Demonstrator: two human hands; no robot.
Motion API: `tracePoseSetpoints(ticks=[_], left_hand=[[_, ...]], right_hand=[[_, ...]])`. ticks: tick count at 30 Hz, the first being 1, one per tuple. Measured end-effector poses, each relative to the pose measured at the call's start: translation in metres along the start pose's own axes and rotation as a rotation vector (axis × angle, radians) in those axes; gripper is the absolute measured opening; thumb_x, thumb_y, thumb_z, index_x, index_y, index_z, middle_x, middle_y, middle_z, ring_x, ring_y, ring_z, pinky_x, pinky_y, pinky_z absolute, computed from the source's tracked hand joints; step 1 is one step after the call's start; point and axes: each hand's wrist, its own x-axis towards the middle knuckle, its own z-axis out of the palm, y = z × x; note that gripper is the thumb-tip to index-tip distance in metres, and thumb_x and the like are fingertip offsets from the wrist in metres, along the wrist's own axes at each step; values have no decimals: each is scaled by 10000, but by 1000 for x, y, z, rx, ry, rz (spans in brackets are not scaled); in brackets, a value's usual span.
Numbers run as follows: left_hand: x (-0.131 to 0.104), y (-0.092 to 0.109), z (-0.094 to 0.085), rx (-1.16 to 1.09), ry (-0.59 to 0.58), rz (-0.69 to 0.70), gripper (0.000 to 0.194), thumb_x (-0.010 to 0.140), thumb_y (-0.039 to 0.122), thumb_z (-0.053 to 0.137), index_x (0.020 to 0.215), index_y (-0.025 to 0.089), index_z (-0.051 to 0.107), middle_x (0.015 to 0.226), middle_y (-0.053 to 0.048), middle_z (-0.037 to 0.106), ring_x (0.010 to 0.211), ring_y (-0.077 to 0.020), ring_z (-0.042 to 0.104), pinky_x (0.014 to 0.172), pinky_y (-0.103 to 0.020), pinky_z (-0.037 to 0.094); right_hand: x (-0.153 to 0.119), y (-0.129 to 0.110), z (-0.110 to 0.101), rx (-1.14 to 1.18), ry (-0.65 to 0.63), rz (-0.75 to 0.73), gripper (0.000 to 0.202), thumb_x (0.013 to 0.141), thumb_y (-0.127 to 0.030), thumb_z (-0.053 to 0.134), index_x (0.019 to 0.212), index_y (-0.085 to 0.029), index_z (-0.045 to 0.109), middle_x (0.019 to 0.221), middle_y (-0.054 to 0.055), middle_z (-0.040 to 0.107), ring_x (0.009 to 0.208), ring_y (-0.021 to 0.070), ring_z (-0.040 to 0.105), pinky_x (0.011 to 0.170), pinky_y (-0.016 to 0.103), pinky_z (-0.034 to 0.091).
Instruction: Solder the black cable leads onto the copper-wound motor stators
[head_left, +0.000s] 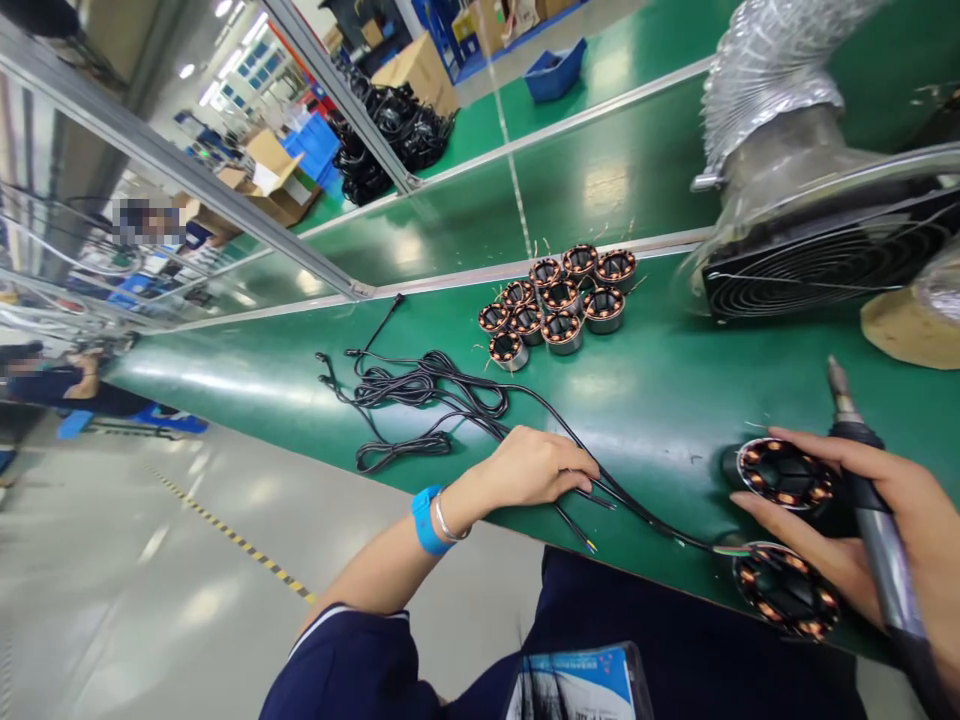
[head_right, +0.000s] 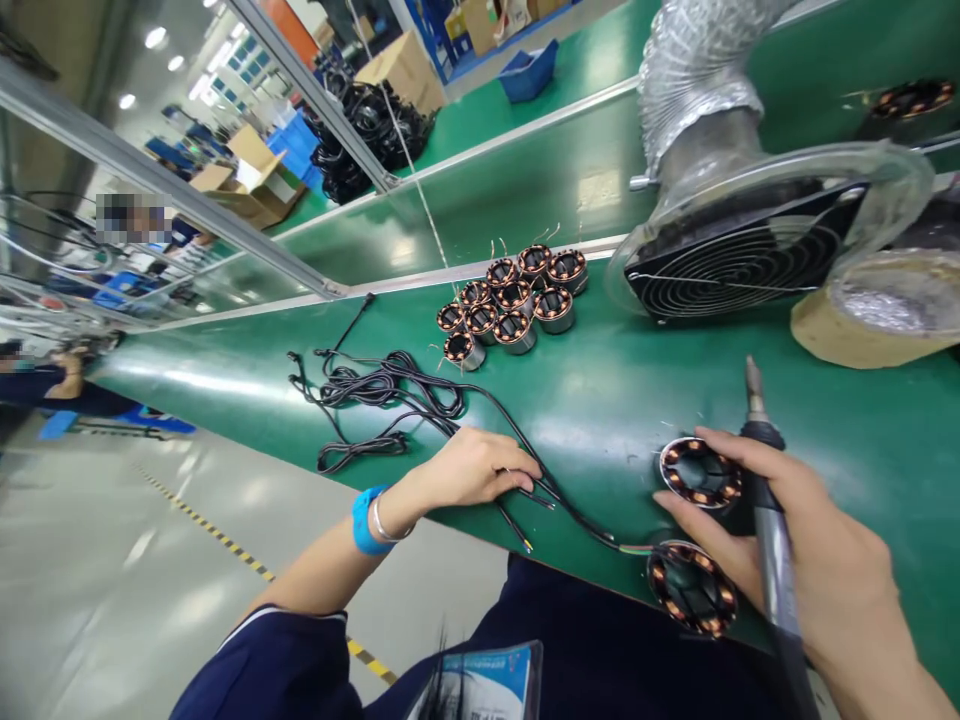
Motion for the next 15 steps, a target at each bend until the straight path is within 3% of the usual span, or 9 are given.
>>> tracePoseSetpoints(ticks=[3,4,6,7,9,11,13,14,15], left_hand=[[-1,0,-12,-55,-57,174,185,947,215,557,942,204,742,891,-35,764,795,-144,702,688,-204,463],[-7,-4,-24,-132,-7,239,156,936,214,583,908,190,735,846,-32,756,735,-130,690,660,-195,464],[-28,-16,-58,-325,242,339,114,910,247,646,848,175,709,736,-8,714,590,-94,623,564,-177,445],[-42,-21,-80,-425,511,358,121,882,269,690,811,170,691,669,10,669,520,-83,570,506,-180,420],[-72,-23,-127,-501,769,436,219,901,404,660,821,203,628,527,87,477,375,-49,349,404,-177,330],[-93,-11,-164,-623,1016,546,270,806,379,774,763,207,571,469,124,281,330,-35,132,344,-172,248],[-91,11,-178,-678,1122,520,336,728,375,842,726,211,549,466,126,201,346,-30,62,331,-155,206],[-80,22,-174,-716,1143,453,366,718,440,835,703,211,551,450,125,182,343,-28,52,323,-161,181],[-63,33,-164,-760,1091,276,404,708,492,821,645,205,543,422,121,161,323,-22,63,313,-166,150]], right_hand=[[2,-10,-5,-48,38,-138,605,861,-730,529,1274,-291,581,1140,61,715,828,226,740,637,314,579],[2,-10,-5,-51,50,-180,599,873,-724,516,1267,-277,579,1124,47,721,803,214,741,639,299,583],[3,-9,-5,-50,61,-221,574,887,-691,528,1270,-266,569,1109,28,726,763,197,741,656,279,587],[3,-7,-4,-46,51,-222,562,893,-672,538,1281,-266,561,1107,24,727,751,193,740,668,275,588],[2,-5,-3,-35,38,-218,567,897,-669,533,1299,-270,552,1093,23,731,726,189,737,661,272,586],[2,-2,-2,-38,42,-208,568,897,-672,529,1300,-273,556,1085,26,733,722,188,737,641,267,580],[2,0,-2,-51,58,-186,540,898,-647,550,1286,-272,568,1080,33,734,717,185,737,629,260,579],[3,0,-3,-51,61,-170,523,897,-624,569,1282,-269,570,1090,40,731,728,186,738,637,258,583],[4,0,-5,-37,62,-162,519,891,-600,594,1284,-262,567,1113,51,726,764,194,742,665,261,592]])
